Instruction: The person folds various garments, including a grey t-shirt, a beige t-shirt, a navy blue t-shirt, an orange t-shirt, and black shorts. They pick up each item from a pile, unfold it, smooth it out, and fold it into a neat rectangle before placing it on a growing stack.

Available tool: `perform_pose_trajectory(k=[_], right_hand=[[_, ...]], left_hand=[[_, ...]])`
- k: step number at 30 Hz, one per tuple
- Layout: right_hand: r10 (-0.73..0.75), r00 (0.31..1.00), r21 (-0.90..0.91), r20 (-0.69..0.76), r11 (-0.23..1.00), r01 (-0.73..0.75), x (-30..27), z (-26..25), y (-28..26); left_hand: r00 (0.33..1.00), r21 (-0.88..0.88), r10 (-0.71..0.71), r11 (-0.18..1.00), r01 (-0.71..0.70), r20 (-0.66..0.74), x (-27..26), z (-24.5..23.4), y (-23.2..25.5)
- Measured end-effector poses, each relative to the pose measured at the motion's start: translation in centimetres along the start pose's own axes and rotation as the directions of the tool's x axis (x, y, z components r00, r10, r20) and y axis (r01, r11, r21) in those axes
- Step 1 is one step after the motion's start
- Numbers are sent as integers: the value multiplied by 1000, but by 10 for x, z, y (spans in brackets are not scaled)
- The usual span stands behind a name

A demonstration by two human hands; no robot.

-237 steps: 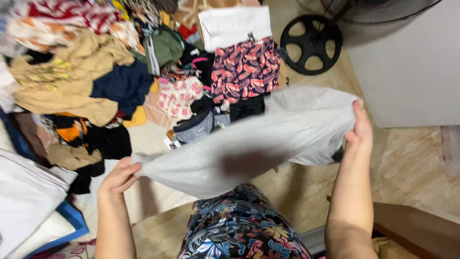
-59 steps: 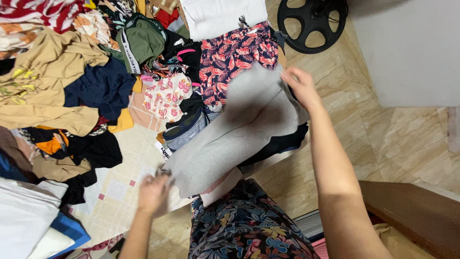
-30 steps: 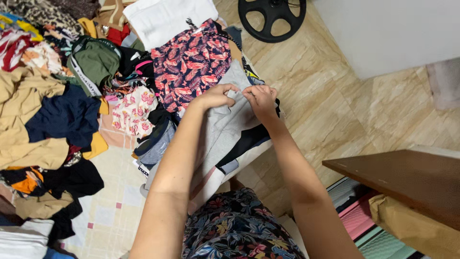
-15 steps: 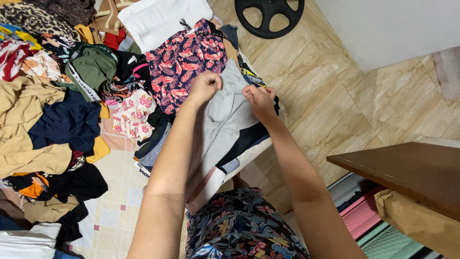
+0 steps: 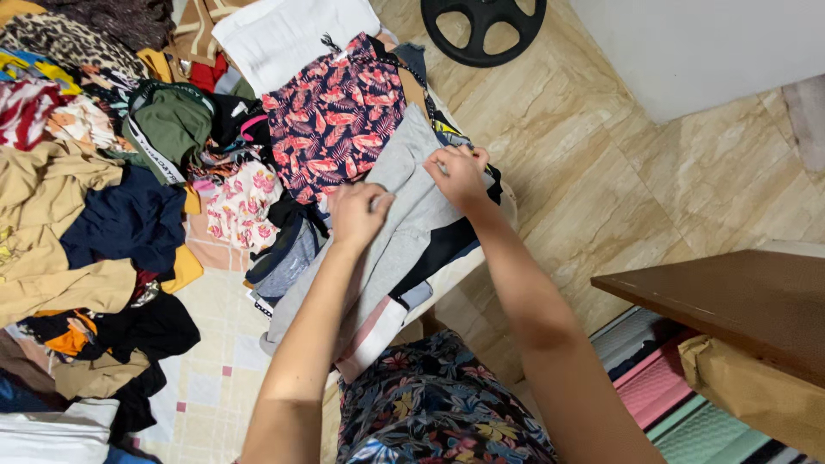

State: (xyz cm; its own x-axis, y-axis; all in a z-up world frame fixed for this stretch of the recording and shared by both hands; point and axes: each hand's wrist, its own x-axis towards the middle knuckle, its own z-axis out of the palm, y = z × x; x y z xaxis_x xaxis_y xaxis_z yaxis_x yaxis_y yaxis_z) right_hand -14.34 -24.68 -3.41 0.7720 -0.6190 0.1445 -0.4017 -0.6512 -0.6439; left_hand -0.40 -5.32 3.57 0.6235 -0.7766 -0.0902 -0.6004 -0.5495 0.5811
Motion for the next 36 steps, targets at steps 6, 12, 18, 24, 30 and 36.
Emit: perform_pose_trajectory(k=[6, 12, 18, 24, 30, 36], right_hand=[[91, 995, -12, 39, 996, -90, 8, -13, -20], [-162, 977, 68, 135, 986, 154, 26, -17, -34], [-269, 899, 91, 347, 963, 253, 64, -39, -23], [-152, 876, -21, 458, 983, 182, 87, -59, -42], [-323, 946, -38, 17, 946, 323, 45, -19, -32], [-337, 933, -304, 128, 882, 360, -15, 22, -8]], left_hand=[[980, -145, -200, 969, 200, 10, -6, 25, -44], [994, -109, -113, 988, 112, -10, -9, 34, -34], [998, -78, -56, 996, 53, -32, -12, 32, -42], [993, 59, -113, 992, 111, 25, -10, 8, -22], [974, 174, 147, 978, -117, -170, -44, 20, -6], [981, 257, 108, 955, -147, 161, -67, 64, -25]])
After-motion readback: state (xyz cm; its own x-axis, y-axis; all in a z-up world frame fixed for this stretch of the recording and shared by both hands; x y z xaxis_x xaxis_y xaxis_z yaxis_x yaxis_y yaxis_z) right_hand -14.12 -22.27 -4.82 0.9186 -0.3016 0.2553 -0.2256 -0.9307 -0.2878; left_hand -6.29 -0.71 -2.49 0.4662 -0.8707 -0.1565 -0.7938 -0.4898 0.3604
